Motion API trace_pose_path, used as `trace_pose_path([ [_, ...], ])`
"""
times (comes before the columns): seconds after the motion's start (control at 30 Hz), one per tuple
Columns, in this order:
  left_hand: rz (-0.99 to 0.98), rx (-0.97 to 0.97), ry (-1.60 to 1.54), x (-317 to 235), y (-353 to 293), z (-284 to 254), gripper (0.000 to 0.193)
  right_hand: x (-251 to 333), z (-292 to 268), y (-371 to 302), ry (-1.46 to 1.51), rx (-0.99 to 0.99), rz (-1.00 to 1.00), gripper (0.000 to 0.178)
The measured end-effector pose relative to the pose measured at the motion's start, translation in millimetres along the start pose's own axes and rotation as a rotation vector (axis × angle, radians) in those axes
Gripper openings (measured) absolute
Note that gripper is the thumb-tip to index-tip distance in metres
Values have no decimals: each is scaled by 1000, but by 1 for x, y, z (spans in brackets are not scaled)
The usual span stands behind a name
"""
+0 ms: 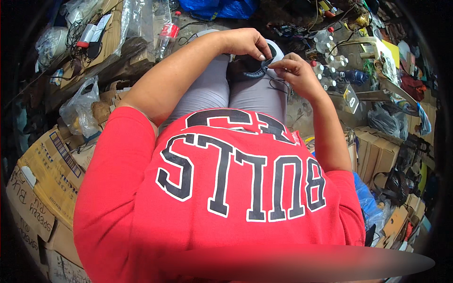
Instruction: Hand-stitching a black leather shoe component using a needle and thread.
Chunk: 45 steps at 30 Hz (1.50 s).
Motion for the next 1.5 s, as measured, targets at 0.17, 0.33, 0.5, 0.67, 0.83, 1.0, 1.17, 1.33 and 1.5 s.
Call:
trace_pose_path([
  [0.17, 28, 10, -24, 1, 4, 0, 27, -26, 19, 10, 332, 129, 16, 16],
  [0.33, 60, 25, 2, 5, 6, 1, 28, -26, 30, 13, 387, 104, -21, 15],
  [0.5, 54, -39, 43, 3, 1, 3, 26, -10, 22, 4, 255, -159, -17, 14],
  [0.67, 255, -450, 381, -16, -41, -22, 29, 15, 6, -15, 5, -267, -149, 18],
  [0.83, 180, -559, 250, -23, -87, -5, 27, 36, 12, -36, -219, -370, -159, 27],
  [1.0, 289, -579, 400, -21, -96, 7, 22, 48, 24, -42, -422, -427, -175, 34],
  [1.17, 201, -472, 600, -34, -116, 0, 21, 38, 19, -40, -356, -363, -130, 31],
  [1.33, -111, -490, 91, -1, -148, -13, 37, 29, 21, -38, -263, -303, -46, 29],
  [1.5, 3, -597, 530, -22, -158, -22, 31, 37, 22, -41, -358, -357, -81, 30],
])
Point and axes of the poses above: each hand's wrist, its own y-axis towards the middle knuckle, its own z-axis out of the palm, x = y × z, the point moved 9 cm from there along y, towards the middle knuckle, and after that the axes turned 10 degrees about -y, right-handed, at the moved point
